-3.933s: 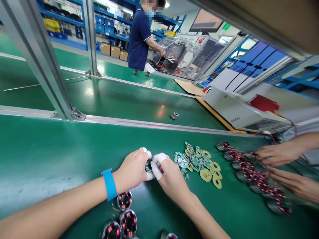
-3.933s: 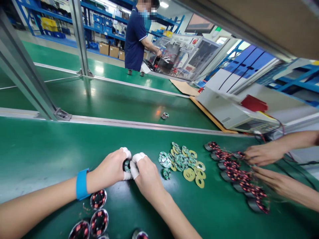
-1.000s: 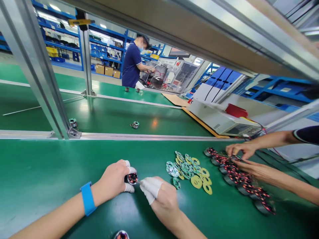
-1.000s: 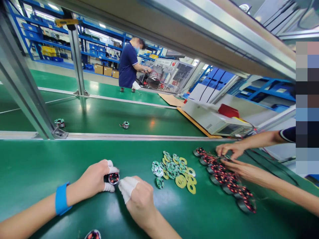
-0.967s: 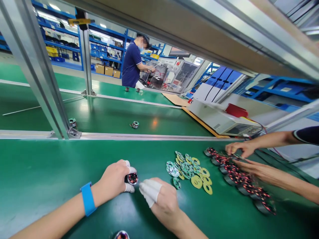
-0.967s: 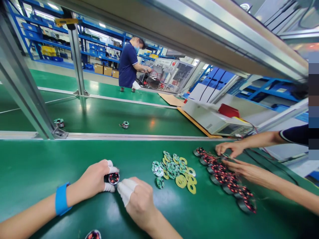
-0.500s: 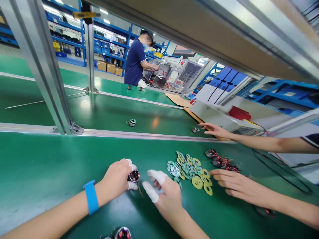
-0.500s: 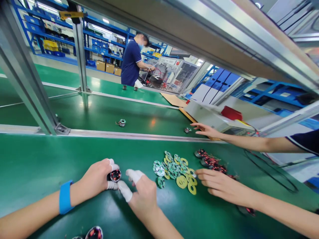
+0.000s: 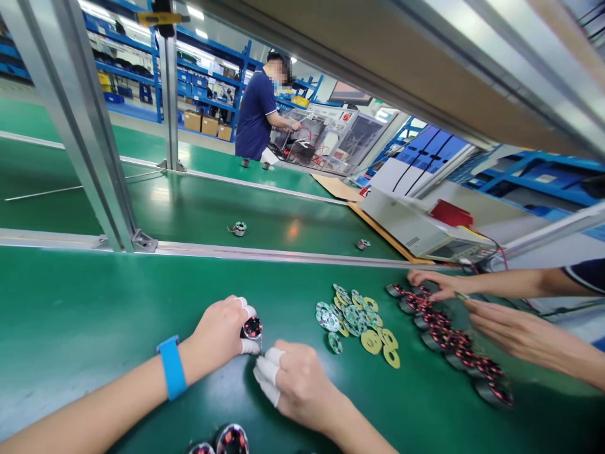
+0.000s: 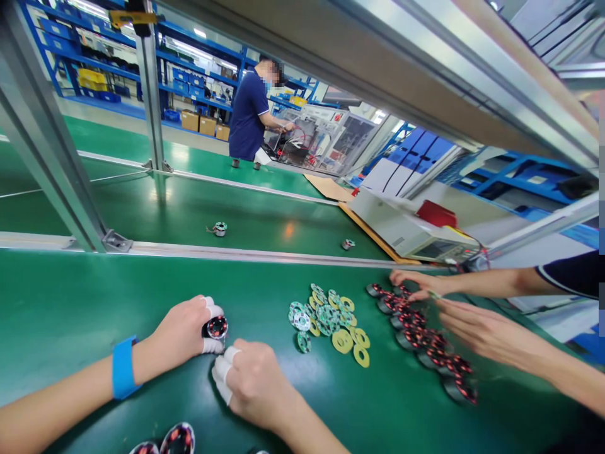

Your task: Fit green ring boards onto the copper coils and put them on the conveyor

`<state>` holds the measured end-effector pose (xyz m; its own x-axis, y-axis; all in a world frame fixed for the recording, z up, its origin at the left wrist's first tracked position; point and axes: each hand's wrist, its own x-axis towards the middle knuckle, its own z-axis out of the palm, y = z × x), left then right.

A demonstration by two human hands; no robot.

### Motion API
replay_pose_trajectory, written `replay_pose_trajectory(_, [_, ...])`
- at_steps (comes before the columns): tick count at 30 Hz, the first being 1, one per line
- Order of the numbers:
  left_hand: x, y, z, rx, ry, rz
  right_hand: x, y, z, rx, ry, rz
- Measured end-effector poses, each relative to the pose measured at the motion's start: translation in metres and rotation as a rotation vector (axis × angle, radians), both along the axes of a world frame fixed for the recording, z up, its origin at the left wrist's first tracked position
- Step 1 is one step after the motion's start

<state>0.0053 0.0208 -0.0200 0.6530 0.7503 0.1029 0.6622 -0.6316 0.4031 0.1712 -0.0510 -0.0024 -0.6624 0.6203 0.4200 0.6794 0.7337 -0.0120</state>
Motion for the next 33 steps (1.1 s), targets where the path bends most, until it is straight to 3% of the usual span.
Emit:
replay_pose_trajectory(2, [0.0, 0.001, -0.001, -0.001, -0.001, 0.006, -0.002, -0.002, -0.002, 0.004, -0.031, 0.02])
replay_pose_trajectory(5, [0.0, 0.0, -0.001, -0.039, -0.012, -0.013, 0.01, 0.002, 0.001, -0.002, 0.116, -0.042])
replay_pose_trajectory(7, [0.001, -0.001, 0.001, -0.081, -0.023, -0.027, 0.031, 0.01, 0.006, -0.021, 0.238, -0.272])
replay_pose_trajectory(10, [0.001, -0.002, 0.005, -0.169, -0.039, -0.04, 0.074, 0.025, 0.014, -0.116, 0.186, -0.814])
replay_pose_trajectory(12, [-0.002, -0.001, 0.009, -0.237, -0.077, -0.072, 0.099, 0.033, 0.015, -0.182, 0.058, -0.947])
replay_pose_trajectory(15, [-0.01, 0.005, 0.014, -0.328, -0.161, -0.129, 0.117, 0.04, 0.011, -0.271, 0.027, -0.912])
replay_pose_trajectory(18, [-0.018, 0.015, 0.021, -0.363, -0.254, -0.097, 0.114, 0.041, 0.007, -0.302, 0.098, -0.84])
replay_pose_trajectory(22, [-0.015, 0.019, 0.031, -0.346, -0.403, 0.008, 0.092, 0.038, 0.01, -0.322, 0.239, -0.72])
replay_pose_trajectory(25, [-0.006, 0.012, 0.036, -0.297, -0.479, 0.045, 0.071, 0.034, 0.012, -0.332, 0.486, -0.587])
replay_pose_trajectory(29, [0.001, 0.0, 0.038, -0.207, -0.486, -0.021, 0.04, 0.026, 0.013, -0.396, 0.668, -0.434])
replay_pose_trajectory(33, [0.004, -0.005, 0.039, -0.241, -0.448, -0.056, 0.017, 0.019, 0.016, -0.402, 0.725, -0.36])
